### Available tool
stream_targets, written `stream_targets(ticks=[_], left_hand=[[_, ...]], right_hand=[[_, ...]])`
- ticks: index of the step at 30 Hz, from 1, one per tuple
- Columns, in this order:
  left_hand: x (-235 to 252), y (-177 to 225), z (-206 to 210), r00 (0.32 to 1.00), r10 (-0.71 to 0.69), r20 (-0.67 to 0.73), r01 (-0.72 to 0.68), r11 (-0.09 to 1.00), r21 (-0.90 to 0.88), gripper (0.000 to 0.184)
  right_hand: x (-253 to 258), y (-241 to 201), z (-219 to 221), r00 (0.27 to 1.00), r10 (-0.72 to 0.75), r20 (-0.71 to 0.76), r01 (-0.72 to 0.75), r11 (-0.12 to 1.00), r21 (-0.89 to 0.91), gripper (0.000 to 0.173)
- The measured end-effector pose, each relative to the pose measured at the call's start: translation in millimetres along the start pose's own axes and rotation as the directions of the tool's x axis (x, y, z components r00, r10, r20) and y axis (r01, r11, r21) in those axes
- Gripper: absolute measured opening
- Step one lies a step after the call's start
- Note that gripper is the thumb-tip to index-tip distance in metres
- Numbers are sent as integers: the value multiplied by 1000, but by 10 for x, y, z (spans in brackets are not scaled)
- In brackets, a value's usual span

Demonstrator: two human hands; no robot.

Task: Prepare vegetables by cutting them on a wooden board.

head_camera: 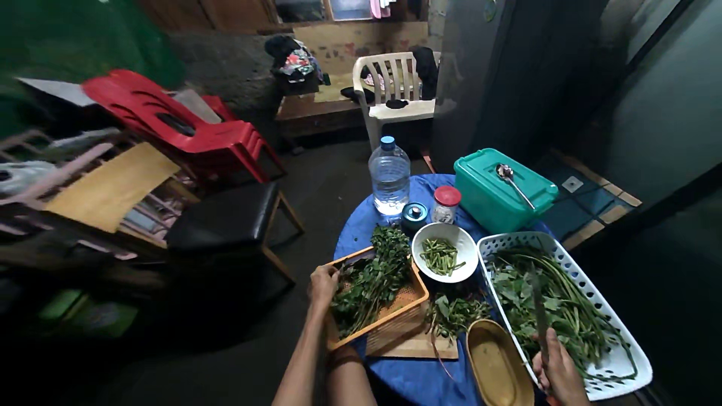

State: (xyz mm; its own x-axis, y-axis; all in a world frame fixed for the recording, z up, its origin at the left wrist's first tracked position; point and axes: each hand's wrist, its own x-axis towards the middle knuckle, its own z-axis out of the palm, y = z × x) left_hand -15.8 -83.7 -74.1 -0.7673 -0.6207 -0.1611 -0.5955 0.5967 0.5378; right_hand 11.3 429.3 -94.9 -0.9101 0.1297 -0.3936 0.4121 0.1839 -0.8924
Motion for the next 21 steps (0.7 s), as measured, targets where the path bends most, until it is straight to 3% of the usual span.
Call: stream_targets(ticks=[3,7,12,18,21], left_hand=[[-175,60,-292,991,97,-93,-123,935,-332,22],[-597,403,-472,969,197,-152,-248,736,-630,17],[-1266,1008,-287,926,358,-124,-325,586,-742,14],[-1921,1585,266,848,530,-9,-270,417,-868,12],[-2140,1714,465,829,559,18,-222,360,-906,11]], right_hand=[[-54,-54,39,1000,-29,11,28,996,90,64],[-210,-219,212,991,-130,39,119,971,207,65],[-447,-470,444,937,-322,139,260,903,341,68],[-667,-679,737,811,-408,419,81,788,611,91],[-616,-532,815,841,-381,383,103,810,578,81]])
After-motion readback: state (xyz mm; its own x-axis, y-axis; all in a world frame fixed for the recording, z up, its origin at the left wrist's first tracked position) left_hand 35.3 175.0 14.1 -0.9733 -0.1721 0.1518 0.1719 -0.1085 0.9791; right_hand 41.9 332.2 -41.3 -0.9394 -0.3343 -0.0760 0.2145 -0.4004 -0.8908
